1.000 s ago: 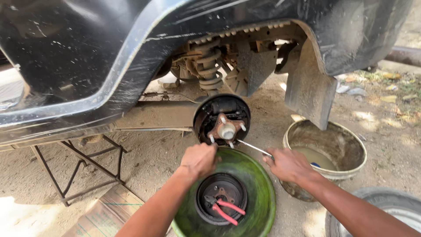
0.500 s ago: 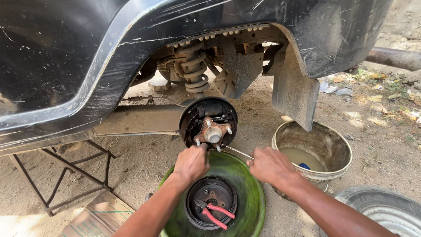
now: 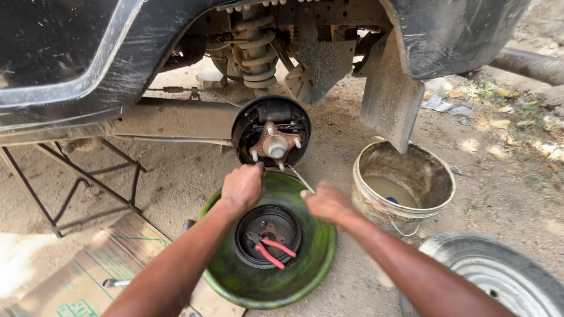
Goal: The person uses pliers and a screwdriver to adjust and manipulate components within a vehicle's drum brake assembly. They repeatedly pry and turn parts inside the brake drum while the wheel is removed.
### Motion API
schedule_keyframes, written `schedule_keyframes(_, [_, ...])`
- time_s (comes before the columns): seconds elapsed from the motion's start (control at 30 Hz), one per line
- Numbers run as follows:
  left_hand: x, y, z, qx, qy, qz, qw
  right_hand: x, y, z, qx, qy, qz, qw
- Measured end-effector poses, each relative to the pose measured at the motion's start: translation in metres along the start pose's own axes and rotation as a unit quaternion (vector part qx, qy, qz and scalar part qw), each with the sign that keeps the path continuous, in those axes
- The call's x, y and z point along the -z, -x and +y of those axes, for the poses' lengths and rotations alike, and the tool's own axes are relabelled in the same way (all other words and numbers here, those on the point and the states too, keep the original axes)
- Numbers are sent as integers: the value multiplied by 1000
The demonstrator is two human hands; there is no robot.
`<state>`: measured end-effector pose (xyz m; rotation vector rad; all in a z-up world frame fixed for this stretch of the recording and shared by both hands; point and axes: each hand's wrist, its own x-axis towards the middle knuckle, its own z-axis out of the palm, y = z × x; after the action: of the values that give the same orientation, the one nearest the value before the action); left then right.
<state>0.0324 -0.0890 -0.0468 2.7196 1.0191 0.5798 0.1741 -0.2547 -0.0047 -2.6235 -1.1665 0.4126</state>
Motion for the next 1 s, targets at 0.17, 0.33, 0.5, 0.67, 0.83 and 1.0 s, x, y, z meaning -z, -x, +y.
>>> schedule_keyframes(0.17, [7, -5, 5, 18, -11, -19, 1000, -22, 9, -7, -76, -191, -12, 979])
schedule_keyframes(0.33, [13, -10, 8, 13, -18, -35, 999, -36, -19, 15, -70, -336, -75, 936])
schedule_keyframes(0.5, [15, -8, 11, 13, -20, -18, 1000, -42, -30, 25, -54, -411, -170, 894])
schedule_keyframes(0.67, [10, -10, 7, 21, -36, -23, 999, -42, -18, 16, -36, -382, -217, 898])
schedule_keyframes(0.83, [7, -9, -8, -7, -49, -40, 998, -41, -8, -1, -33, -326, -226, 918])
schedule_keyframes(1.0, [16, -6, -10, -16, -6, -35, 999, -39, -2, -11, -41, -302, -221, 926])
